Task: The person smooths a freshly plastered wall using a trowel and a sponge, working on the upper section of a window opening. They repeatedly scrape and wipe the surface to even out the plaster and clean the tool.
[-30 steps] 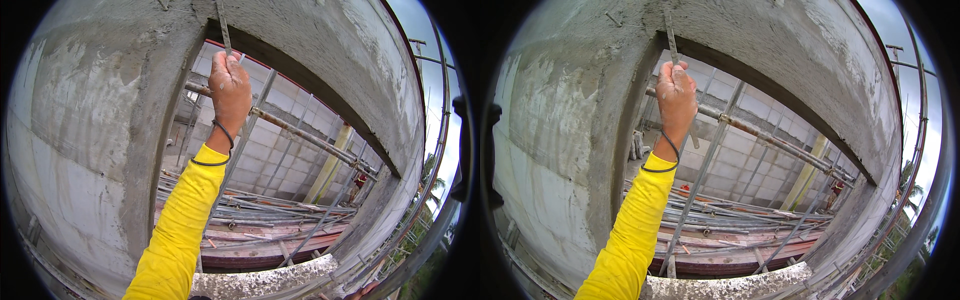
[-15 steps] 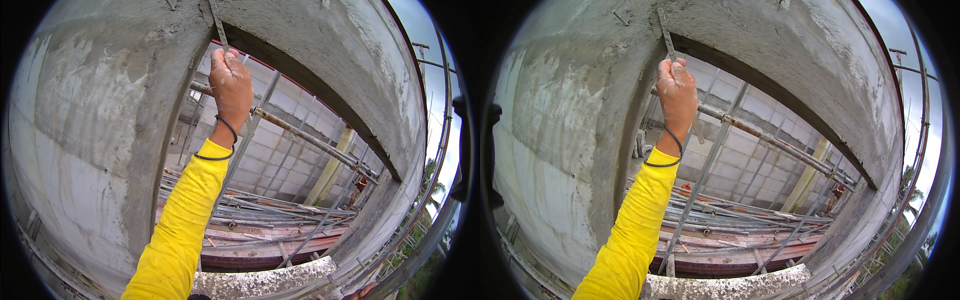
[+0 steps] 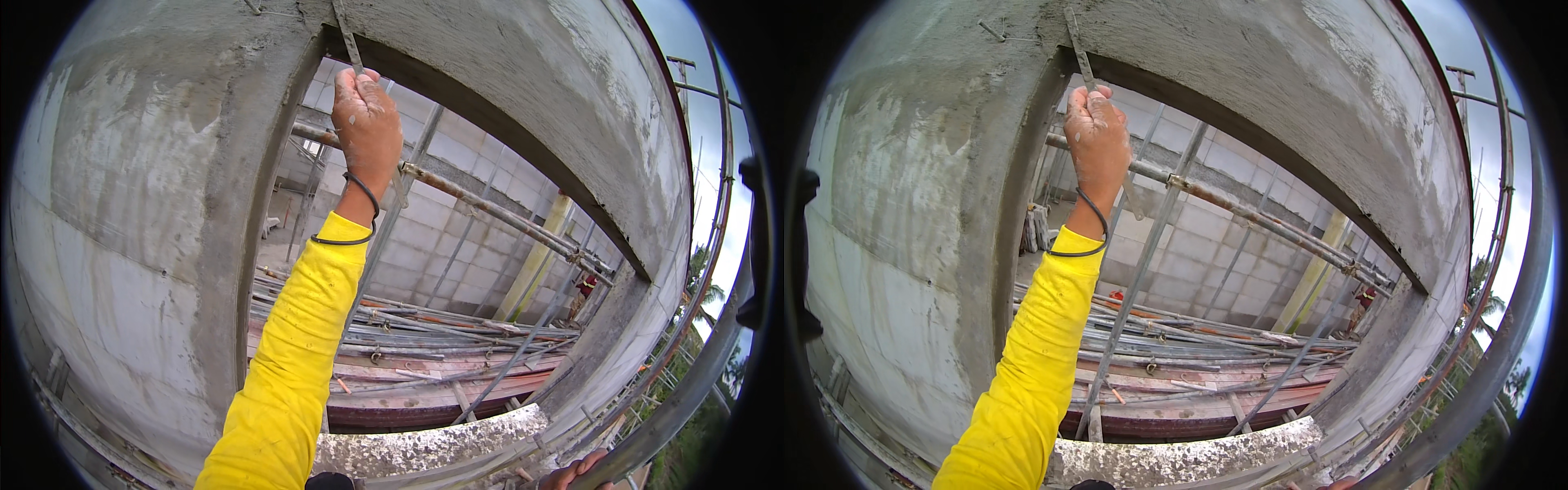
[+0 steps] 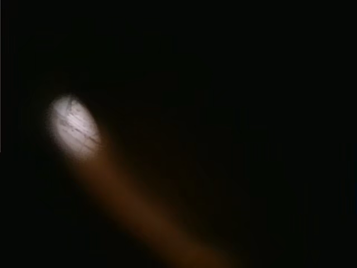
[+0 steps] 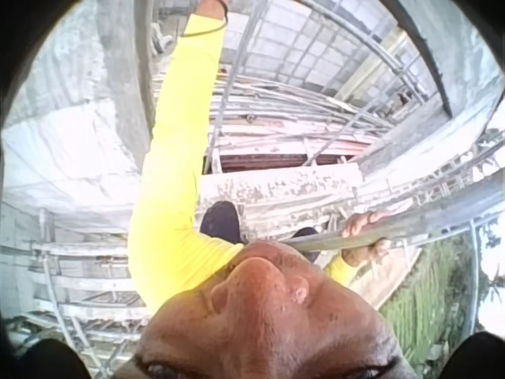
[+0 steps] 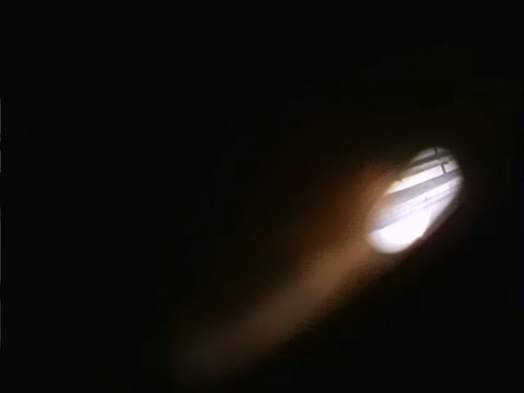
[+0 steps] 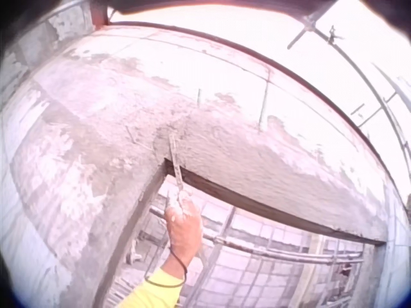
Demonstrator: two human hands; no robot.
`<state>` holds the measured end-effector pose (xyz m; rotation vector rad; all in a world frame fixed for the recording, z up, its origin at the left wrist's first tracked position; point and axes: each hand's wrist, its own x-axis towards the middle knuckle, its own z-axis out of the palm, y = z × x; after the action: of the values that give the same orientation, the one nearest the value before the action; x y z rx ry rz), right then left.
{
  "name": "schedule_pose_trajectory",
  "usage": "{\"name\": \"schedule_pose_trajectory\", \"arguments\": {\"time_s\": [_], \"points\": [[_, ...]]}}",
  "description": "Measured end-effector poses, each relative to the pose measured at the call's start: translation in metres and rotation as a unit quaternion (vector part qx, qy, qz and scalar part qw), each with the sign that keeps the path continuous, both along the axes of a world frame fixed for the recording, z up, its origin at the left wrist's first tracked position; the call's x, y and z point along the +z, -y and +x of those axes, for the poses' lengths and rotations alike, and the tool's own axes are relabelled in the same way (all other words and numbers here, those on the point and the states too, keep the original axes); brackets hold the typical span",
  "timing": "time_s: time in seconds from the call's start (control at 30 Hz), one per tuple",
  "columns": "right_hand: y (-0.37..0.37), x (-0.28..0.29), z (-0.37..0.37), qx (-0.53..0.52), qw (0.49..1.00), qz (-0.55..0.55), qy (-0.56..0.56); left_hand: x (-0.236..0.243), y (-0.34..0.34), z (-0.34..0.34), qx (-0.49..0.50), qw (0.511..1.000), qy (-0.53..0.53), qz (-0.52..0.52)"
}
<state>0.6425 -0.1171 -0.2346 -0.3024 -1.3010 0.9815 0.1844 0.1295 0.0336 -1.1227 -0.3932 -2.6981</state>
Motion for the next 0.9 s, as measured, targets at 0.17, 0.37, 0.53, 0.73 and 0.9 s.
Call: {"name": "schedule_pose_trajectory", "arguments": {"time_s": [0.17, 0.37, 0.53, 0.73, 0.9], "points": [[0.004, 0.000, 0.008, 0.011, 1.000, 0.005, 0.009, 0.001, -0.013, 0.026, 0.026, 1.000, -0.007, 0.001], [0.012, -0.066, 0.061, -0.009, 0.984, -0.028, -0.177, 0.013, -0.025, 0.041, -0.069, 0.997, 0.006, 0.047], [-0.004, -0.002, 0.010, 0.041, 0.999, -0.004, -0.006, 0.007, -0.003, 0.004, -0.028, 1.000, -0.010, 0.010], [0.000, -0.001, 0.012, 0.057, 0.998, 0.000, -0.002, 0.008, 0.002, 0.018, -0.045, 0.999, -0.010, -0.002], [0.005, 0.005, 0.008, 0.048, 0.999, -0.004, -0.010, 0.009, -0.018, 0.026, 0.019, 0.998, -0.045, -0.035]]}}
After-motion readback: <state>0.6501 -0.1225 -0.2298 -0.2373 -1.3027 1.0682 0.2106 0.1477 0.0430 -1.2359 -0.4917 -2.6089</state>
